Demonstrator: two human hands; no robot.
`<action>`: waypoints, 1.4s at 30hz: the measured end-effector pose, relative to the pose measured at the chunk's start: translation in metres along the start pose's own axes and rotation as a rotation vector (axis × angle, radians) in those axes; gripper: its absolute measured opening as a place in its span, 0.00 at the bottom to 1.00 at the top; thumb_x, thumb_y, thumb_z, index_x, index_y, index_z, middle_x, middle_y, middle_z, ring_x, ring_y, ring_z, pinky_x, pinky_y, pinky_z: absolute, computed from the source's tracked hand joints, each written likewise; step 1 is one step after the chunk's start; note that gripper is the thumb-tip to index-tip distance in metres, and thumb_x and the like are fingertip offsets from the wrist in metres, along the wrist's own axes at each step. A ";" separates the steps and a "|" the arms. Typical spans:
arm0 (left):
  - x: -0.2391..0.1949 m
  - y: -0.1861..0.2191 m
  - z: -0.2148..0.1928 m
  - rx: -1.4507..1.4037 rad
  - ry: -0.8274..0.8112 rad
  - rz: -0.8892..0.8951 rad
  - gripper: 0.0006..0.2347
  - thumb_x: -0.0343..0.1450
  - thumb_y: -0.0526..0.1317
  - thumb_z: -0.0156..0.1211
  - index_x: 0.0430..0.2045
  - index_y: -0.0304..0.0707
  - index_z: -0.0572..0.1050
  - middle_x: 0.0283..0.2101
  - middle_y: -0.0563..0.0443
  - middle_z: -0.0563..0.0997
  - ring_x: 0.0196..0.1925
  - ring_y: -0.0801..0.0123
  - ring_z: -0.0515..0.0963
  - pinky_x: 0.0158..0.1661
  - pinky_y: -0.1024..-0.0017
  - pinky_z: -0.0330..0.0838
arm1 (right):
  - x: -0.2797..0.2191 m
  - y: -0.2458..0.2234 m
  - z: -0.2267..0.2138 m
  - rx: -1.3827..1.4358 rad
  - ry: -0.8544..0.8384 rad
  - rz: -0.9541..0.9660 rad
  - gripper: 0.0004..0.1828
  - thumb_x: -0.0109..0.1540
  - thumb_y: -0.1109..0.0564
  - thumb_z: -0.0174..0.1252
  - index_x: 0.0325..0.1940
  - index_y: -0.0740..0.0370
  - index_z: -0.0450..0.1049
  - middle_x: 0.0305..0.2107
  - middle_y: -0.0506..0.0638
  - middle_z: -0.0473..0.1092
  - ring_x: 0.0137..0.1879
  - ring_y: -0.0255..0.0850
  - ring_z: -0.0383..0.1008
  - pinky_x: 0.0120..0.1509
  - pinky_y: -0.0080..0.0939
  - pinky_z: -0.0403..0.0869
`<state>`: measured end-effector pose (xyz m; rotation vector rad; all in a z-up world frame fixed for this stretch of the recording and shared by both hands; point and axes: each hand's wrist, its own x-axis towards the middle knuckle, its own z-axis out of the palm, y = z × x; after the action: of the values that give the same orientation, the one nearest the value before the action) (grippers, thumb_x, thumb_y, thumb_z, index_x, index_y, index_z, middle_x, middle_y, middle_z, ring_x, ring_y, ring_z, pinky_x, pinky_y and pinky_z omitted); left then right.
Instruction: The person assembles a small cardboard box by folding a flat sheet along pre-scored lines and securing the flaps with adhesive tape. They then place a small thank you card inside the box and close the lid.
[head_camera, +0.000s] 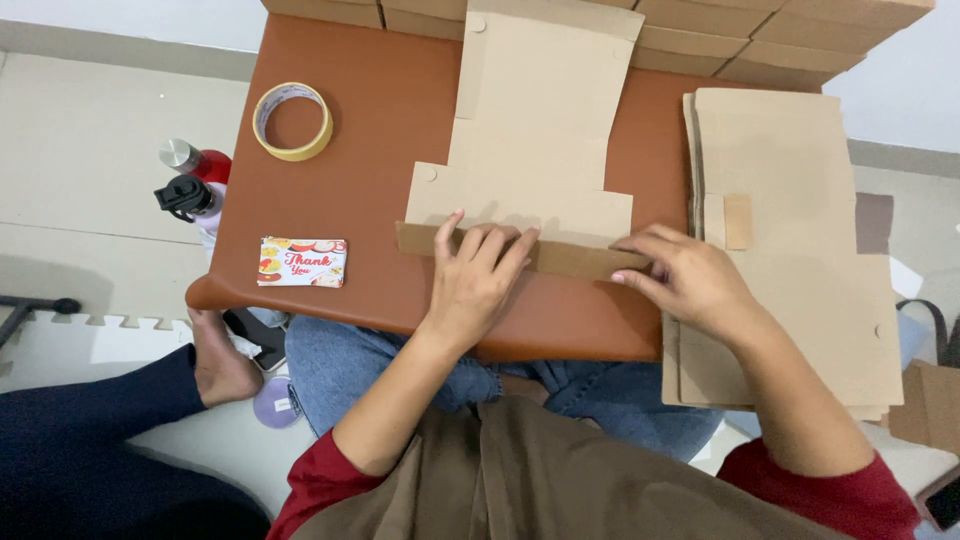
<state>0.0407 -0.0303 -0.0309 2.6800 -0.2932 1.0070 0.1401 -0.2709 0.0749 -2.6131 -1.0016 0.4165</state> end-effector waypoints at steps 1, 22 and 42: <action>-0.007 0.000 -0.003 -0.004 -0.001 -0.001 0.13 0.74 0.42 0.60 0.52 0.46 0.75 0.41 0.54 0.74 0.47 0.65 0.74 0.63 0.44 0.55 | -0.008 0.002 0.012 -0.001 -0.002 0.004 0.17 0.63 0.53 0.61 0.53 0.62 0.77 0.44 0.61 0.77 0.36 0.56 0.81 0.37 0.54 0.78; -0.035 0.030 -0.035 -0.270 -0.094 -0.043 0.11 0.71 0.41 0.63 0.44 0.39 0.80 0.41 0.46 0.83 0.38 0.60 0.78 0.39 0.67 0.70 | -0.064 -0.061 0.145 0.229 0.704 -0.261 0.29 0.62 0.64 0.56 0.67 0.74 0.63 0.64 0.72 0.62 0.68 0.64 0.65 0.71 0.60 0.65; -0.034 0.031 -0.033 -0.212 -0.168 -0.078 0.10 0.73 0.41 0.57 0.47 0.49 0.81 0.51 0.50 0.80 0.38 0.62 0.75 0.38 0.68 0.64 | -0.006 -0.052 0.138 0.068 0.427 -0.038 0.29 0.70 0.56 0.45 0.71 0.78 0.56 0.67 0.75 0.57 0.75 0.62 0.53 0.79 0.59 0.48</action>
<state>-0.0137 -0.0461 -0.0245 2.5633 -0.3078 0.6879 0.0531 -0.2129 -0.0297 -2.4654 -0.8694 -0.1152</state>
